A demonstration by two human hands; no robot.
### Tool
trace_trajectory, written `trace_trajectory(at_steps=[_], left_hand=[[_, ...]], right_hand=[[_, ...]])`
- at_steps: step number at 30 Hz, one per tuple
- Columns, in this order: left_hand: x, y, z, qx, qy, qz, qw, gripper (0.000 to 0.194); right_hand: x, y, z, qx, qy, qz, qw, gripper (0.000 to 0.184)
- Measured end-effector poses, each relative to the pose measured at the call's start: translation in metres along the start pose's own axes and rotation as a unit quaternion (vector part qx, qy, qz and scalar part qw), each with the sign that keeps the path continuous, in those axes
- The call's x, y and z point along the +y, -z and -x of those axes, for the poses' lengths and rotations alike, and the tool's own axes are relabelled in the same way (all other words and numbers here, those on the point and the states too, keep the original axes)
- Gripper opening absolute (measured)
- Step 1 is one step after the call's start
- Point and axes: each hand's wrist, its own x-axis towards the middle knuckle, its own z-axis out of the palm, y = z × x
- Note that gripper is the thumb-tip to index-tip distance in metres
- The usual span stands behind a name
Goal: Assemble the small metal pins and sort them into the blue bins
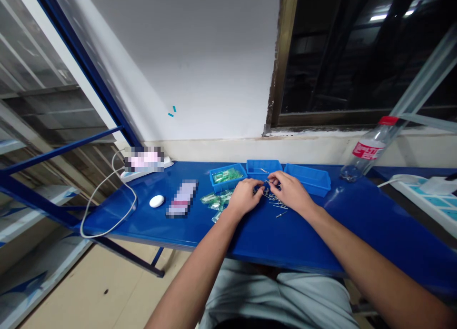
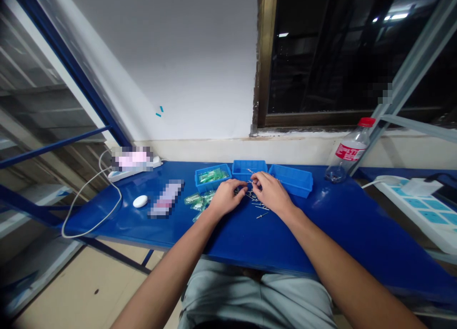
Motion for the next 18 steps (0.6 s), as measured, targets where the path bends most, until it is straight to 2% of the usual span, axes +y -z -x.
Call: trace_trajectory(at_steps=[5,10,13,18], left_hand=[[-0.001,0.0,0.0,-0.003,-0.013,0.006,1.0,0.03],[0.001,0.001,-0.001,-0.004,-0.039,0.021,0.999,0.032],[0.005,0.004,0.0,0.002,-0.025,0.021,0.999,0.031],[0.011,0.008,0.001,-0.005,0.023,0.086,0.996,0.038]], right_hand=[[-0.007,-0.001,0.001,0.023,-0.004,-0.077,0.997,0.021],[-0.012,-0.001,0.001,0.02,-0.009,-0.094,0.995,0.026],[-0.015,0.002,0.0,0.022,0.001,-0.094,0.995,0.024],[-0.019,0.005,0.0,0.058,-0.043,-0.104,0.992,0.01]])
